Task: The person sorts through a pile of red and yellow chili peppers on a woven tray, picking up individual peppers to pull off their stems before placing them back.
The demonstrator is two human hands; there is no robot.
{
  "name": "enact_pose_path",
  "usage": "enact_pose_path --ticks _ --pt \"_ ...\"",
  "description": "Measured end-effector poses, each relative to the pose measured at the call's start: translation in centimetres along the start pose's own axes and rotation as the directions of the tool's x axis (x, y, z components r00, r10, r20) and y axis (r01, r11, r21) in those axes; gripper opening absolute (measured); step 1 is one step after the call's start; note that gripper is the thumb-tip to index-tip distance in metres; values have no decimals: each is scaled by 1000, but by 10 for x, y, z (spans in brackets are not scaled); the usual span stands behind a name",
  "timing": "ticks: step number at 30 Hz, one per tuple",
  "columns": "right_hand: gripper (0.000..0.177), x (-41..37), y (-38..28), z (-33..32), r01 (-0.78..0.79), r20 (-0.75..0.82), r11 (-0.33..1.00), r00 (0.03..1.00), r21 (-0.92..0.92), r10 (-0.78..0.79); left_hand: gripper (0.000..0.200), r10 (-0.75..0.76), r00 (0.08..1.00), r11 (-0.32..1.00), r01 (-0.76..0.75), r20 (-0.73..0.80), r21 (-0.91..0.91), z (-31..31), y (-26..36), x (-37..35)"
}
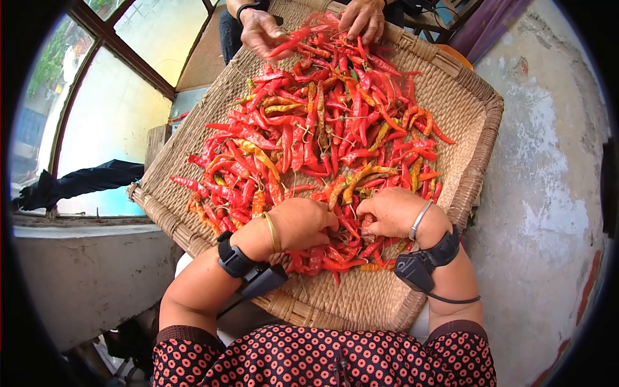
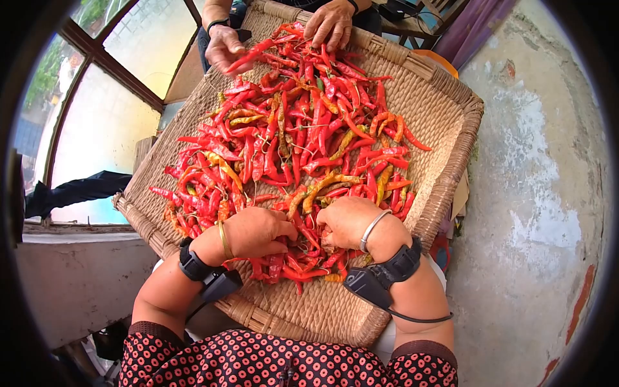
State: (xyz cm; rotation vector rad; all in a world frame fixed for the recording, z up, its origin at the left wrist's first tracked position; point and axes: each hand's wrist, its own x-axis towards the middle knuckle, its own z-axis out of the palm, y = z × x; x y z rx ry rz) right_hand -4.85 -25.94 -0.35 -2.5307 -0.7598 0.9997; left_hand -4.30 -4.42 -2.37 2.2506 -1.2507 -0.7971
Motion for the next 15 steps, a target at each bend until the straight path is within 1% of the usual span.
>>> enact_pose_path --ticks 1,3,4,6,7,8,9,10,11,12,13,14,15 --pt "21 -1 -1 -1 0 1 1000 1000 0 0 22 0 1000 1000 0 0 -1 0 -1 0" --pt "21 -4 -3 -5 -41 -16 998 999 -48 40 17 69 997 995 -67 21 -67 -1 -3 -1" --pt "21 -3 -2 -6 -40 -17 998 999 -48 40 17 69 997 996 -67 21 -67 -3 -2 -2" --pt "21 -3 1 -8 16 -136 1000 991 13 -14 19 85 995 982 -73 60 -174 -8 1 -4" --pt "21 -3 2 -11 15 -137 1000 991 13 -13 19 85 995 982 -74 60 -174 -8 1 -4" --pt "20 -4 2 -14 69 -269 992 962 104 -39 22 137 986 963 -155 -95 -220 -8 0 -5" --pt "20 -5 1 -16 134 -398 973 916 186 -50 25 178 952 937 -241 -250 -252 -8 0 -5" --pt "20 -7 -2 -19 134 -399 973 916 187 -50 25 178 952 937 -241 -249 -252 -9 1 -5" --pt "18 -9 -7 -21 174 -433 931 901 321 -19 25 93 927 940 -202 -363 -274 -10 5 -5" --pt "17 -9 -10 -22 217 -461 869 887 445 15 25 5 883 939 -165 -469 -301 -10 7 -5" --pt "19 -8 -11 -19 243 -462 846 887 475 5 25 -25 837 940 -166 -546 -298 -7 8 -3" --pt "19 -6 -13 -17 243 -461 846 887 474 4 25 -26 837 940 -166 -547 -299 -7 9 -2" --pt "18 -4 -16 -14 301 -495 857 867 418 -63 25 -54 831 930 -160 -554 -331 -7 10 -1"
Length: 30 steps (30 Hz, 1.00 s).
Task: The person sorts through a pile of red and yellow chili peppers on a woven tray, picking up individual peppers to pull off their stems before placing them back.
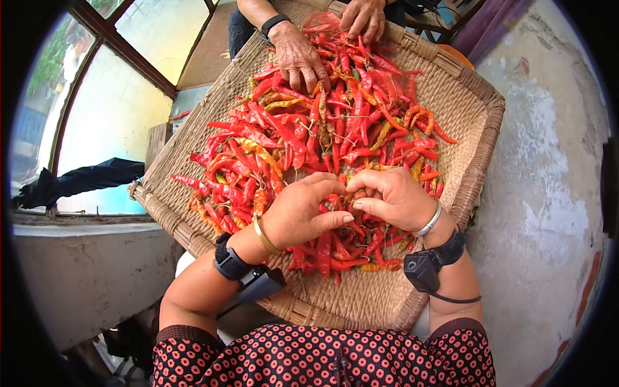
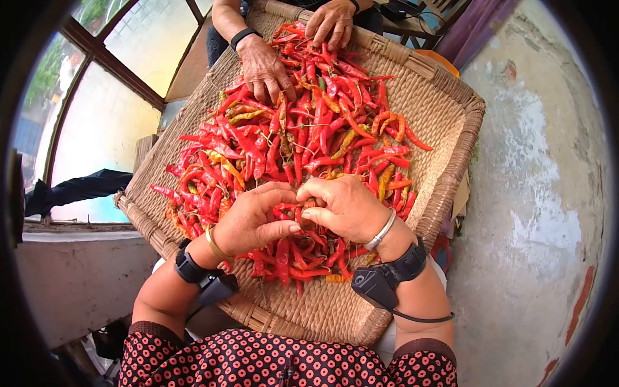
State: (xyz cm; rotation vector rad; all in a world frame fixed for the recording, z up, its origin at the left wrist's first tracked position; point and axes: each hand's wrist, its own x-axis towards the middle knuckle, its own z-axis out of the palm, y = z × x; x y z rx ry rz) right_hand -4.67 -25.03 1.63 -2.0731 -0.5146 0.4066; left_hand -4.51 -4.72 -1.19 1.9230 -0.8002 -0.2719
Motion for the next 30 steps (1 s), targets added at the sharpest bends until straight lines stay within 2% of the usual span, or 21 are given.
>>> enact_pose_path --ticks 1,2,4,5,7,8,10,12,14,16,17,19,21,22,23,25,26,27,28,29,30 --pt "17 0 -1 3 77 2 997 997 -24 -77 24 -23 1000 999 22 -18 -25 0 1 0" --pt "17 0 -2 4 85 34 996 996 -20 -84 24 -23 1000 999 23 -19 -26 -1 2 0" --pt "17 1 -6 6 77 14 997 997 28 -78 23 -286 931 922 332 227 -200 -3 5 -1" --pt "16 1 -7 6 71 -8 995 997 75 -71 23 -286 931 922 332 227 -200 -1 1 -3" --pt "16 1 -6 4 53 4 996 999 71 -54 22 -224 944 831 315 242 -459 6 -6 -4" --pt "15 1 -6 3 37 16 997 999 65 -38 22 -224 944 831 315 243 -459 5 -5 -4" --pt "17 1 -5 4 57 19 996 998 72 -58 18 -348 864 754 489 365 -439 -2 4 -1" --pt "19 1 -6 5 78 22 994 997 79 -80 17 -364 848 737 515 385 -438 -5 3 -1" --pt "26 0 -11 3 -23 2 993 1000 119 22 16 -379 832 719 540 404 -438 -8 0 0" --pt "31 0 -10 0 -20 -51 998 998 59 24 15 -334 886 729 458 320 -508 -15 -9 0" --pt "35 0 -9 -1 -21 -106 1000 994 -2 21 16 -386 869 713 494 309 -498 -24 -15 2" --pt "41 -1 -7 -1 -50 -148 999 988 7 50 15 -423 884 733 464 201 -497 -51 -2 11" --pt "45 0 1 2 4 -224 993 974 117 22 13 -391 920 717 326 31 -616 -63 -11 17" --pt "46 1 4 6 20 -277 960 959 279 60 12 -408 910 731 274 -78 -625 -70 -11 20" --pt "46 1 5 6 21 -276 960 959 278 59 17 -393 910 649 171 -134 -741 -76 -17 23" --pt "45 1 7 1 1 -262 973 963 233 62 25 -408 851 566 -49 -331 -823 -78 -11 29" --pt "43 0 5 -2 -81 -199 984 974 159 112 25 -408 850 565 -50 -332 -823 -78 -15 28" --pt "43 1 7 -4 -80 -198 984 974 157 111 30 -432 832 654 21 -349 -757 -78 -25 25" --pt "43 1 11 -4 -49 -226 990 974 -135 18 37 -452 812 728 98 -369 -678 -77 -35 22" --pt "42 1 15 -4 -24 -227 910 971 -413 -78 37 -453 812 728 98 -368 -679 -75 -48 18" --pt "42 0 18 -5 -26 -227 911 971 -411 -75 45 -316 871 932 209 -377 -298 -74 -54 17"
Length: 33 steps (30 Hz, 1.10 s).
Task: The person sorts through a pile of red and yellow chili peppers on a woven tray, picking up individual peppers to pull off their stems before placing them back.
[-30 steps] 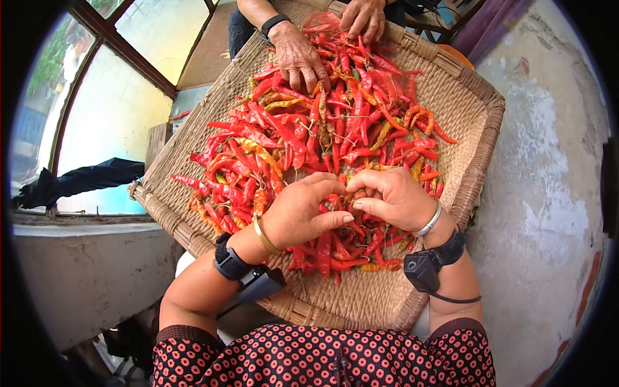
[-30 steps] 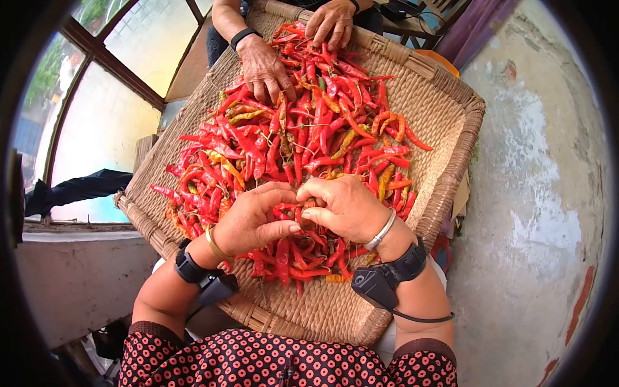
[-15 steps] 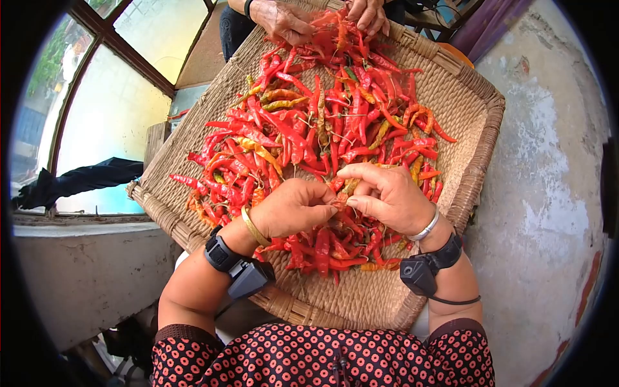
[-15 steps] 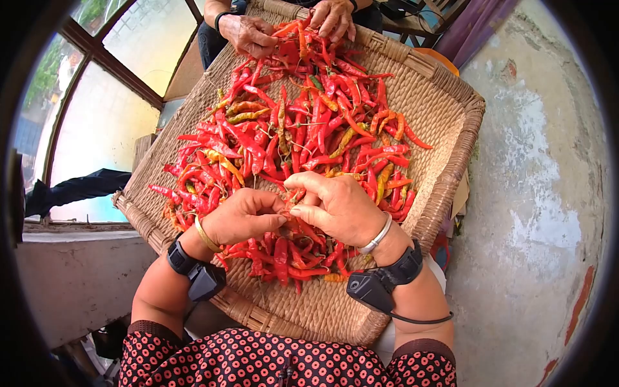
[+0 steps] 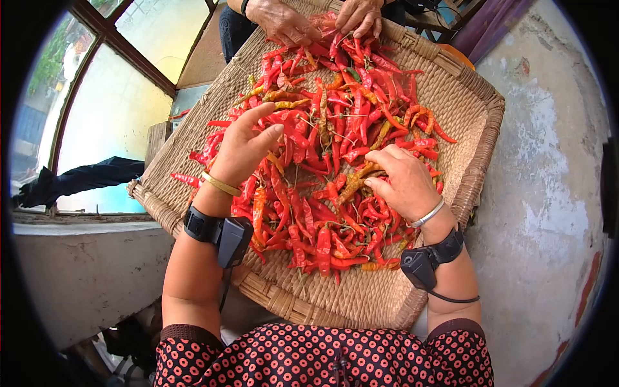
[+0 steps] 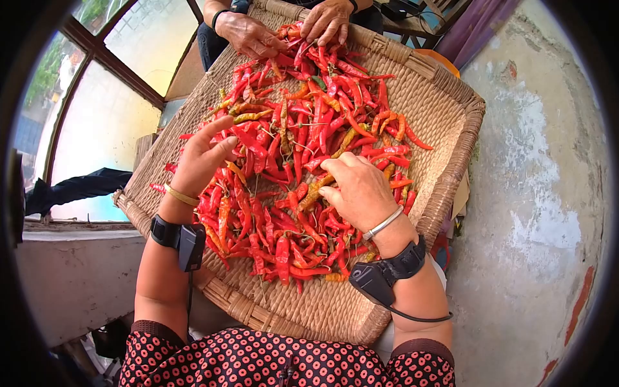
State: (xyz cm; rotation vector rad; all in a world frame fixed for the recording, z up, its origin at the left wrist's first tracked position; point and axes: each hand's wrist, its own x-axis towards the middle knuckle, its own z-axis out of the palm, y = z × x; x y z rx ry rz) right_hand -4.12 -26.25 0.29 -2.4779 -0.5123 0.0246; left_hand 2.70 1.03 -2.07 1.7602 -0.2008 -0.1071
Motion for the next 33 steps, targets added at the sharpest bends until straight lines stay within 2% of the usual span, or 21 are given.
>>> enact_pose_path --ticks 1,2,3,5,7,9,10,12,13,17,19,23,25,26,28,29,31,32,33 --pt "42 -1 4 0 9 -5 993 1000 -121 -10 52 112 989 901 -144 101 410 0 -4 0" --pt "42 -2 8 -1 18 -9 970 1000 -241 -21 62 187 978 723 -198 89 662 2 -7 -7" --pt "42 -2 12 -2 16 -10 970 1000 -241 -19 62 186 978 723 -199 90 661 6 -1 -11" --pt "43 -3 17 -4 -25 -36 939 999 -344 13 57 97 995 460 -74 33 885 12 5 -14" --pt "44 -5 22 -8 -42 -21 928 999 -371 36 54 108 994 441 -73 28 895 13 2 -14" --pt "47 -4 27 -11 -210 257 945 927 -252 274 52 7 995 457 -92 100 885 13 -1 -13" --pt "47 -4 27 -12 -210 256 945 927 -252 275 52 7 995 457 -93 101 885 14 -2 -14" --pt "43 -3 26 -14 -147 335 939 907 -312 254 50 -18 956 451 -253 293 856 18 -3 -16" --pt "41 -3 26 -14 -113 375 934 894 -340 245 50 -18 956 451 -253 292 856 21 -2 -17" --pt "33 1 28 -13 -105 397 936 885 -336 242 48 -21 936 556 -281 351 783 26 2 -20" --pt "25 0 31 -11 -116 424 892 848 -436 318 46 -155 883 610 -267 443 746 27 10 -21" --pt "19 1 25 -13 -99 420 881 850 -463 317 38 -154 869 655 -267 470 707 31 6 -25" --pt "16 1 27 -10 -98 398 882 866 -460 304 29 -26 892 644 -331 452 690 30 4 -26" --pt "16 1 26 -11 -99 397 883 866 -460 304 29 -26 891 643 -332 452 690 29 4 -26" --pt "17 1 24 -15 -154 374 953 894 -260 246 21 -3 918 526 -337 397 781 27 6 -26" --pt "17 1 22 -18 -154 373 953 894 -261 246 21 -2 918 525 -337 398 781 29 12 -27" --pt "15 2 17 -23 -163 345 986 927 25 145 22 128 942 580 -324 309 748 34 29 -33" --pt "15 2 14 -24 -163 344 986 928 25 145 22 127 942 579 -324 309 748 36 33 -36" --pt "14 3 11 -24 -77 314 992 949 101 42 23 149 911 669 -379 384 640 38 37 -38"
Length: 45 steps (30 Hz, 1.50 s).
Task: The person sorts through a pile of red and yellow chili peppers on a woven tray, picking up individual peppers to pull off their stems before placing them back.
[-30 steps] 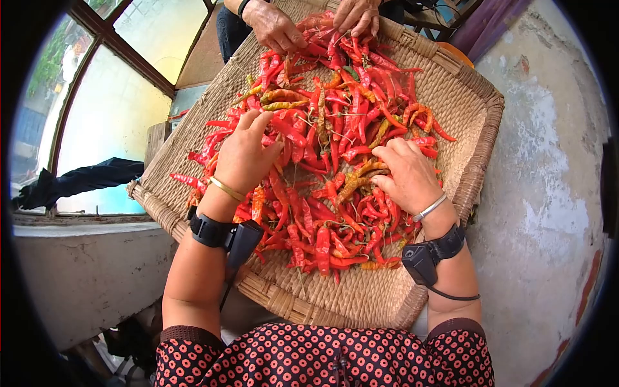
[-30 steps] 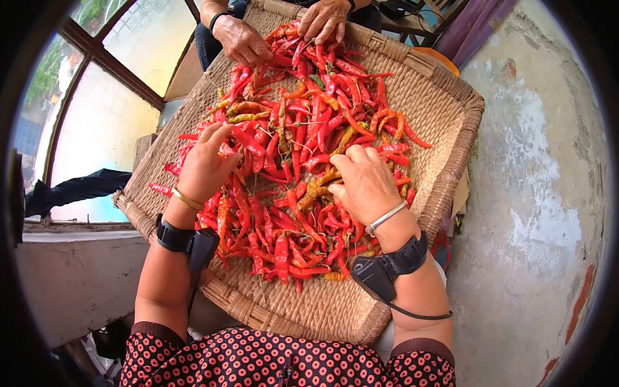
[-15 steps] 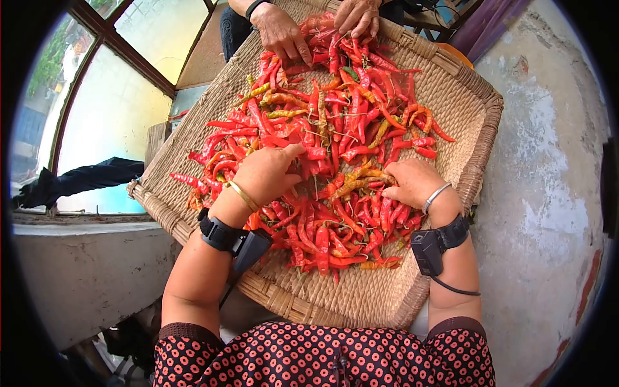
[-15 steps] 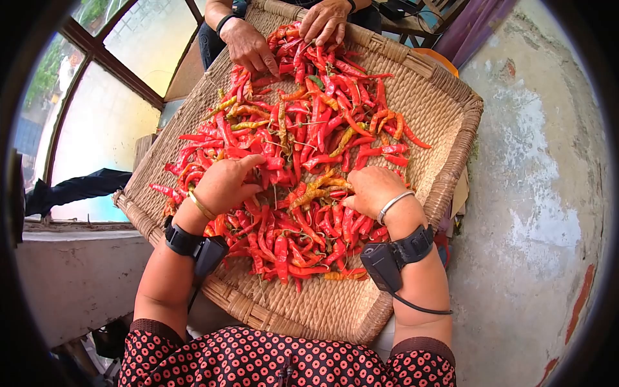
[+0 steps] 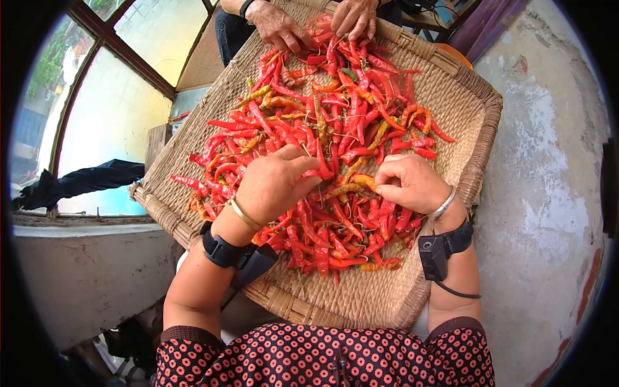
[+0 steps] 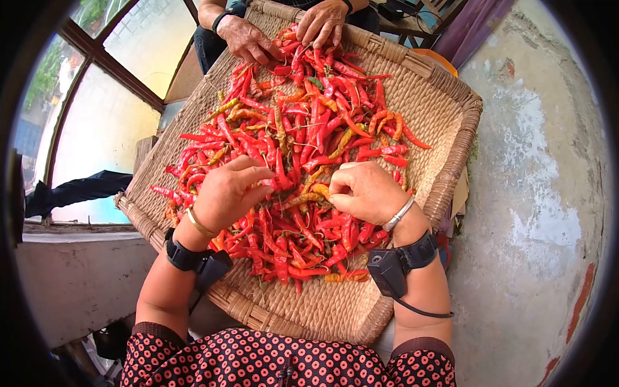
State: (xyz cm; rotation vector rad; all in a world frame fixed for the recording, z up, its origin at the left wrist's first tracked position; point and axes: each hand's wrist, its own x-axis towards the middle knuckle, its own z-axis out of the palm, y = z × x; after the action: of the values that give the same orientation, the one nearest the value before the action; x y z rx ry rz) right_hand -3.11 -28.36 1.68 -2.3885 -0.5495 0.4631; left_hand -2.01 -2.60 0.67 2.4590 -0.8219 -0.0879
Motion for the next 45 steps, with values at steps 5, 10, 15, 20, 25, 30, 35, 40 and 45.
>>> enact_pose_path --ticks 5,10,15,20,25,30,35,40,45 --pt "9 -2 -16 7 270 -28 883 959 384 -281 45 249 966 895 -202 68 -398 18 16 -8" --pt "11 -9 -35 0 112 134 837 967 535 -215 31 198 963 795 -50 182 -604 22 30 -12" --pt "14 -9 -25 6 43 133 773 978 633 -163 22 203 959 741 -18 198 -672 17 24 -13" --pt "19 -1 -14 10 -31 -161 764 971 645 175 33 -168 918 246 392 359 -886 -1 -12 0" --pt "36 0 9 19 -43 -47 956 998 -289 31 57 -460 875 48 198 154 -979 4 -25 9" --pt "36 0 -1 19 0 116 963 993 -269 33 43 -123 973 830 209 194 -518 23 -26 -2" --pt "29 1 -8 17 -113 297 929 928 -353 225 40 -18 981 995 -1 195 97 31 -1 -7" --pt "25 2 -5 21 -118 377 937 893 -328 244 41 30 958 994 -58 284 92 31 3 -7" --pt "19 3 -3 26 -72 298 951 940 -300 166 45 123 972 992 -121 198 -20 37 6 -6"
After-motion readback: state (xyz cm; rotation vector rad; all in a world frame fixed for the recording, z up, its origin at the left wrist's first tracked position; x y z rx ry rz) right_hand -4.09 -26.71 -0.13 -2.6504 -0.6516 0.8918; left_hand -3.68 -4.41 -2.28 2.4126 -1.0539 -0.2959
